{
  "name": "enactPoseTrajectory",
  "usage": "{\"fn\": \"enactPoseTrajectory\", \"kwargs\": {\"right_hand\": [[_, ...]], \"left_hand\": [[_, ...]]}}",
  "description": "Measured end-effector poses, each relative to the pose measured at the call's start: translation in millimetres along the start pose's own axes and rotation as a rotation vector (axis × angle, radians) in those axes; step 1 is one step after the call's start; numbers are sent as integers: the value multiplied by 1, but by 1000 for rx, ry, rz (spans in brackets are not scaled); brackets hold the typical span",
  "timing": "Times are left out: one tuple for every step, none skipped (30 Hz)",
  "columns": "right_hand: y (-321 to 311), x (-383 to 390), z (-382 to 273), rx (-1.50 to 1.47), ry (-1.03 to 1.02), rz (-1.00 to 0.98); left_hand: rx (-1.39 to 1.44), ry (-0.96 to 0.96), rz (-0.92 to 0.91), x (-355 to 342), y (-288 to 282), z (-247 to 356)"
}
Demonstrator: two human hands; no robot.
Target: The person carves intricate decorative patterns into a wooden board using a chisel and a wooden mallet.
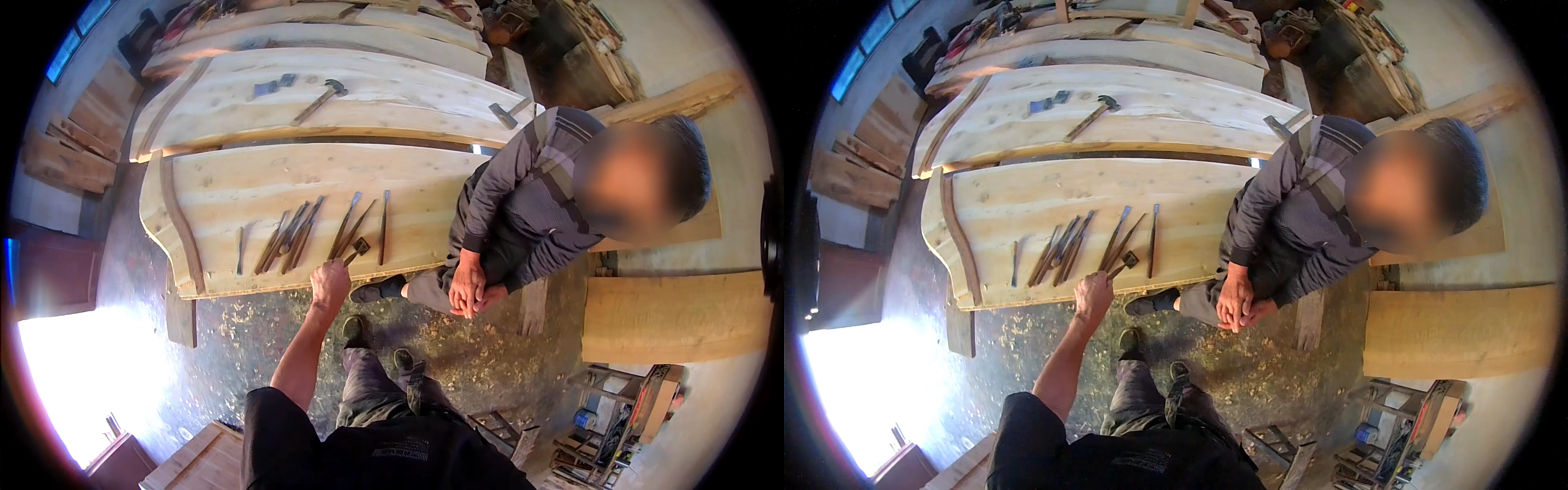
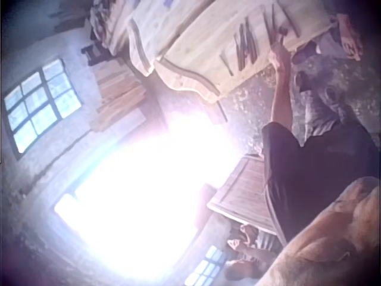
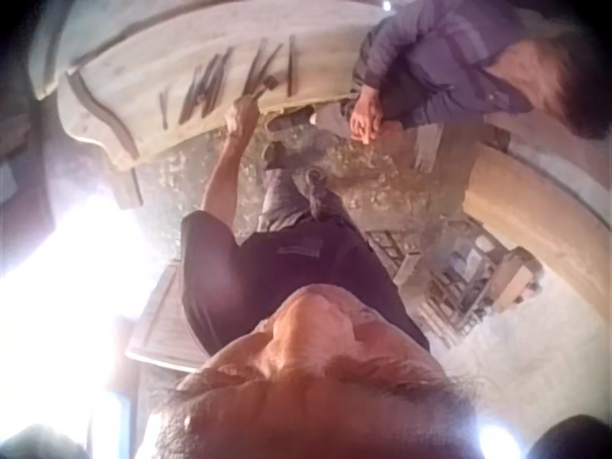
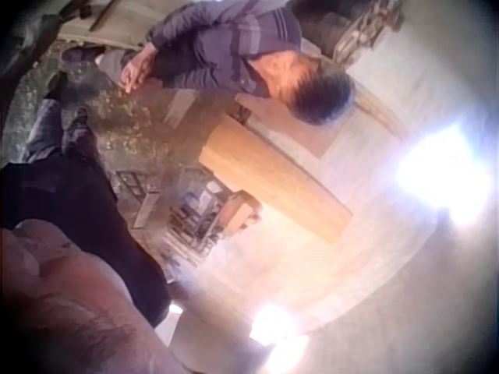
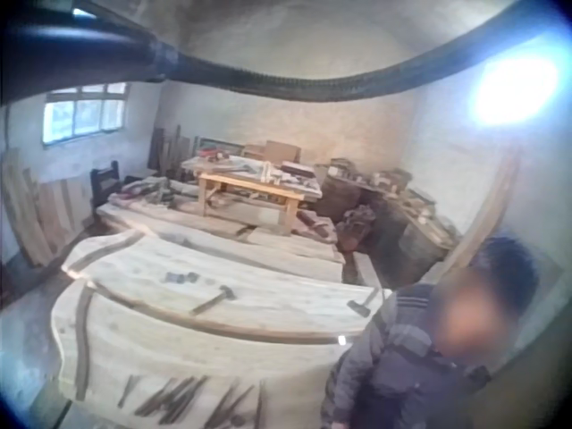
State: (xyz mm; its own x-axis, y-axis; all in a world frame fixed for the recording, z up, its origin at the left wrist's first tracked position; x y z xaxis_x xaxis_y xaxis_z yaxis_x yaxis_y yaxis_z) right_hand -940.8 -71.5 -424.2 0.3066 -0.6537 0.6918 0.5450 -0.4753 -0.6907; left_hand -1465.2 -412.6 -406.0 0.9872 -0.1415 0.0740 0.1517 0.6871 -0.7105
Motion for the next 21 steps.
{"fn": "enactPoseTrajectory", "kwargs": {"right_hand": [[1,2,3,-1,5,-1],[3,3,5,-3,8,-5],[1,3,6,0,9,-6],[2,5,12,-2,17,-6],[4,6,15,0,22,-9],[5,8,19,0,24,-10],[6,9,23,4,28,-9],[6,11,27,10,31,-10],[8,12,32,10,32,-11],[6,10,36,18,29,-6],[6,10,40,27,23,-3],[6,8,44,36,18,0],[8,6,50,44,16,4],[7,3,56,56,11,7],[11,0,62,63,6,9],[12,-3,71,76,5,17],[13,-7,79,93,-6,25],[13,-15,83,106,-18,36],[11,-18,91,132,-29,46],[8,-25,97,154,-48,64],[6,-31,100,181,-68,77]], "left_hand": [[-22,-17,-25,-4,1,2],[-44,-34,-51,-9,2,4],[-67,-55,-76,-13,3,5],[-74,-58,-103,-20,2,13],[-81,-62,-131,-29,2,22],[-89,-69,-157,-38,3,30],[-104,-79,-168,-48,5,38],[-120,-90,-180,-59,8,46],[-135,-97,-190,-67,11,52],[-137,-98,-180,-72,10,53],[-139,-99,-169,-76,10,54],[-141,-95,-152,-82,9,55],[-128,-88,-139,-82,8,52],[-116,-81,-122,-79,4,46],[-110,-73,-108,-74,-1,39],[-102,-81,-97,-66,-7,32],[-96,-90,-84,-55,-14,24],[-91,-100,-68,-48,-22,18],[-40,-107,-23,-38,-30,14],[11,-116,24,-29,-39,9],[58,-128,72,-17,-49,4]]}}
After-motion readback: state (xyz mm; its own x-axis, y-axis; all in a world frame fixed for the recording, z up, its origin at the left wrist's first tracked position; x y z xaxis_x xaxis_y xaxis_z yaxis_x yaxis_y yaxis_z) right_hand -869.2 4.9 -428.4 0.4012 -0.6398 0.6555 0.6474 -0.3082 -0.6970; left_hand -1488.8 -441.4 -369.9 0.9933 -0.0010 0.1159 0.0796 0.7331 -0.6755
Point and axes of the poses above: each hand's wrist, its own x-axis away from the middle knuckle, its own y-axis out of the palm, z = x × y, the point moved 8 cm from there along -x, towards the middle knuckle, and after that the axes turned 15 degrees about x, right-handed, at the moved point
